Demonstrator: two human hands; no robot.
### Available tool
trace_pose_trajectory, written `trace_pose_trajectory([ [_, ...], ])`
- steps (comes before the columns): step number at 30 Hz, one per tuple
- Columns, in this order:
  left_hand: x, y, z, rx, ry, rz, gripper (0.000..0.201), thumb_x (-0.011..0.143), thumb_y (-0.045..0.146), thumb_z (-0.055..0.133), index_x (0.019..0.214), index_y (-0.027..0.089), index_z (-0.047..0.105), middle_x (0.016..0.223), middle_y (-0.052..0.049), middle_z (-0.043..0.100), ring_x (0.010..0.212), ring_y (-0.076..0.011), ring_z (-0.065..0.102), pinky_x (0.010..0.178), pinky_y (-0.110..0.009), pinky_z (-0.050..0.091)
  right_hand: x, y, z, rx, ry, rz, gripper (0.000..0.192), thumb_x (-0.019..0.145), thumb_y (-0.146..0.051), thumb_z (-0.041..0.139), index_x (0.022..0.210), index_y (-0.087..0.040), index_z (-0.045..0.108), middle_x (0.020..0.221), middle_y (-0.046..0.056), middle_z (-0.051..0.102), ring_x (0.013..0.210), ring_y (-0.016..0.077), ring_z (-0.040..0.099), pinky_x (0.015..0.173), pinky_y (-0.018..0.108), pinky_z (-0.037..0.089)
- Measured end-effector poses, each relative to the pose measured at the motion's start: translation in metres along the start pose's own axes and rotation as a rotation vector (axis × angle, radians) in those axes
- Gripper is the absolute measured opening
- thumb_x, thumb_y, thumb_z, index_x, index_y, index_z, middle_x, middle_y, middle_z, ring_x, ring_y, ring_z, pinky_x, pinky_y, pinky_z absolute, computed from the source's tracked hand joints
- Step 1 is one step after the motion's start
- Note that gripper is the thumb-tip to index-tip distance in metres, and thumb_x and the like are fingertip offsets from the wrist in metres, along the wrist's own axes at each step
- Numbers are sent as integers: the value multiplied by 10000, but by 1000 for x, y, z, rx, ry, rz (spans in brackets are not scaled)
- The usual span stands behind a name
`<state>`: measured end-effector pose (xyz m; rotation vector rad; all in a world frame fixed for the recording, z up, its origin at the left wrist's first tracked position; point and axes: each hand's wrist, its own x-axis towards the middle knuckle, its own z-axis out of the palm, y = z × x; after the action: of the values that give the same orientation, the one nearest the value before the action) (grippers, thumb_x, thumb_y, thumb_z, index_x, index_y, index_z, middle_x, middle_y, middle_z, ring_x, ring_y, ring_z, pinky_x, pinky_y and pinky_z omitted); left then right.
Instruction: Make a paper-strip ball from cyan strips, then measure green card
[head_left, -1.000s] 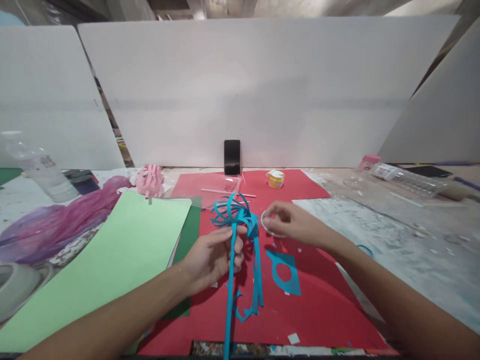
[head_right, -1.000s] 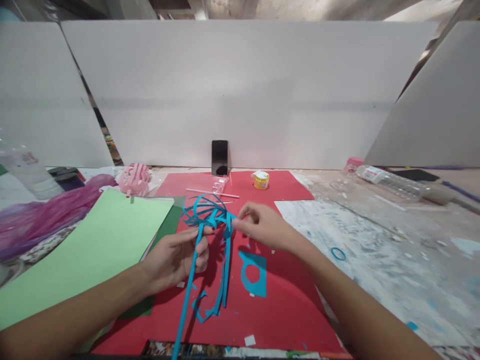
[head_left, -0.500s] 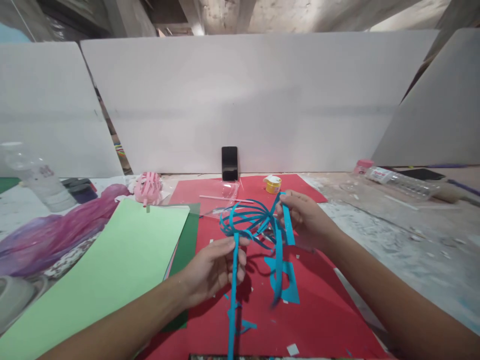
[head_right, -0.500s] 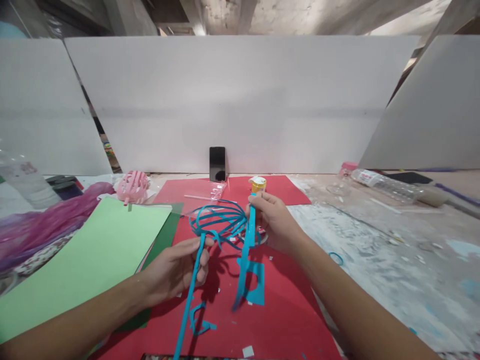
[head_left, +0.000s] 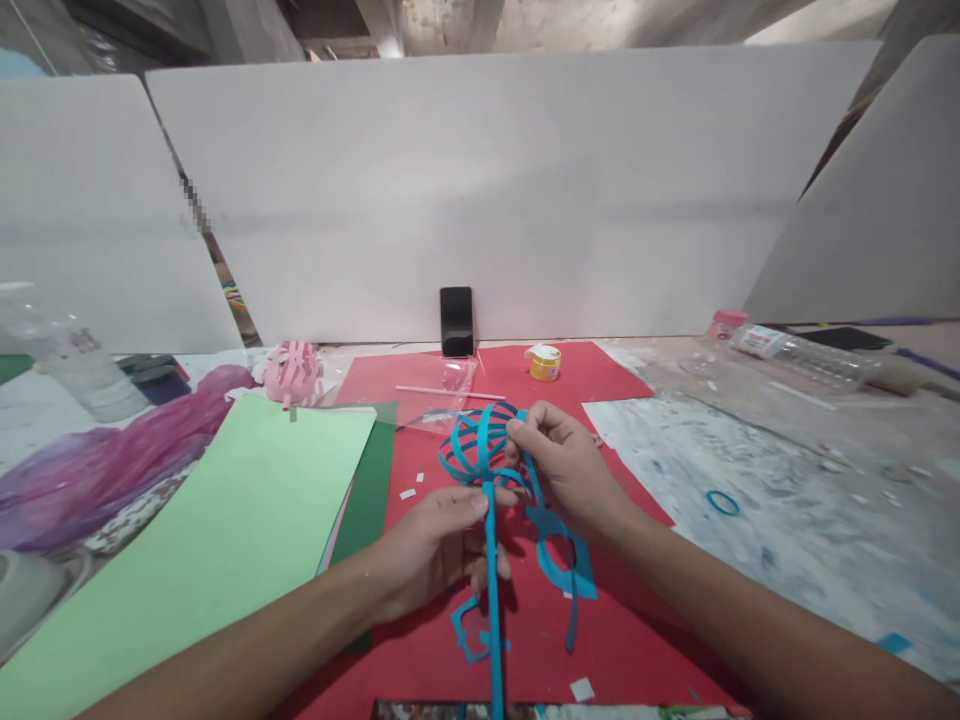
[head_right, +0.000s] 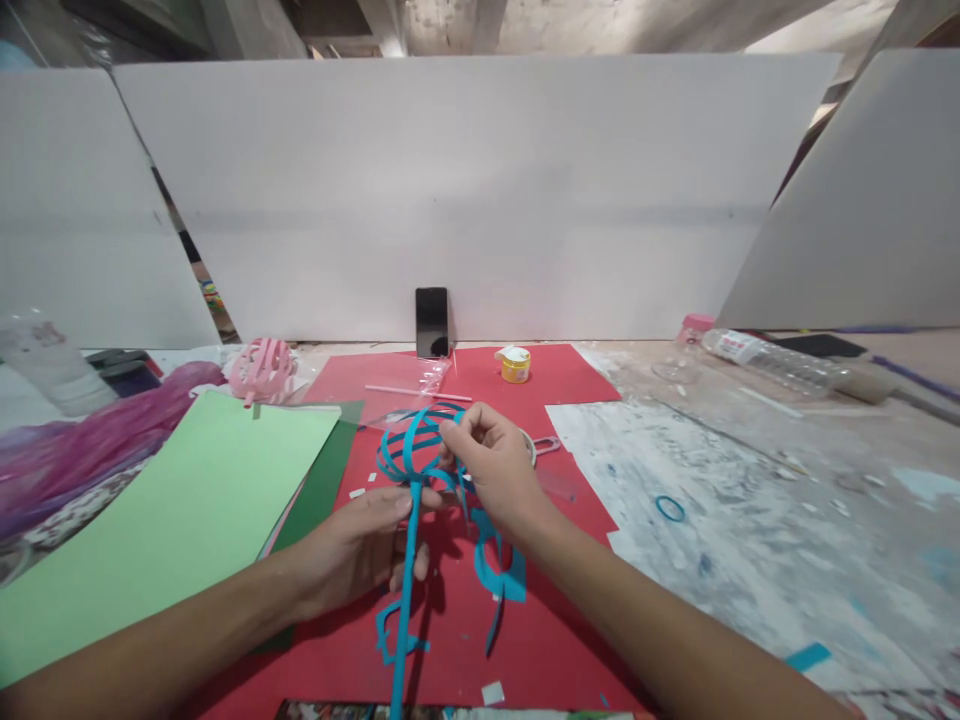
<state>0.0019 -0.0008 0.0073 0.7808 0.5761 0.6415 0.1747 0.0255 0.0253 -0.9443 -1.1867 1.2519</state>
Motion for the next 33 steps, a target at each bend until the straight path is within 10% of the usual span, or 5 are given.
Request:
trace_pose_trajectory([
  [33,1,3,-6,-124,26,68,245,908,346,608,1084,177,625,882,-60,679,614,-167,683,558,-267,539,-4,-16,-4,-425,-85,-220,32,782,-224,633,779,-197,615,676,-16,593,590,121,540,551,254,431],
])
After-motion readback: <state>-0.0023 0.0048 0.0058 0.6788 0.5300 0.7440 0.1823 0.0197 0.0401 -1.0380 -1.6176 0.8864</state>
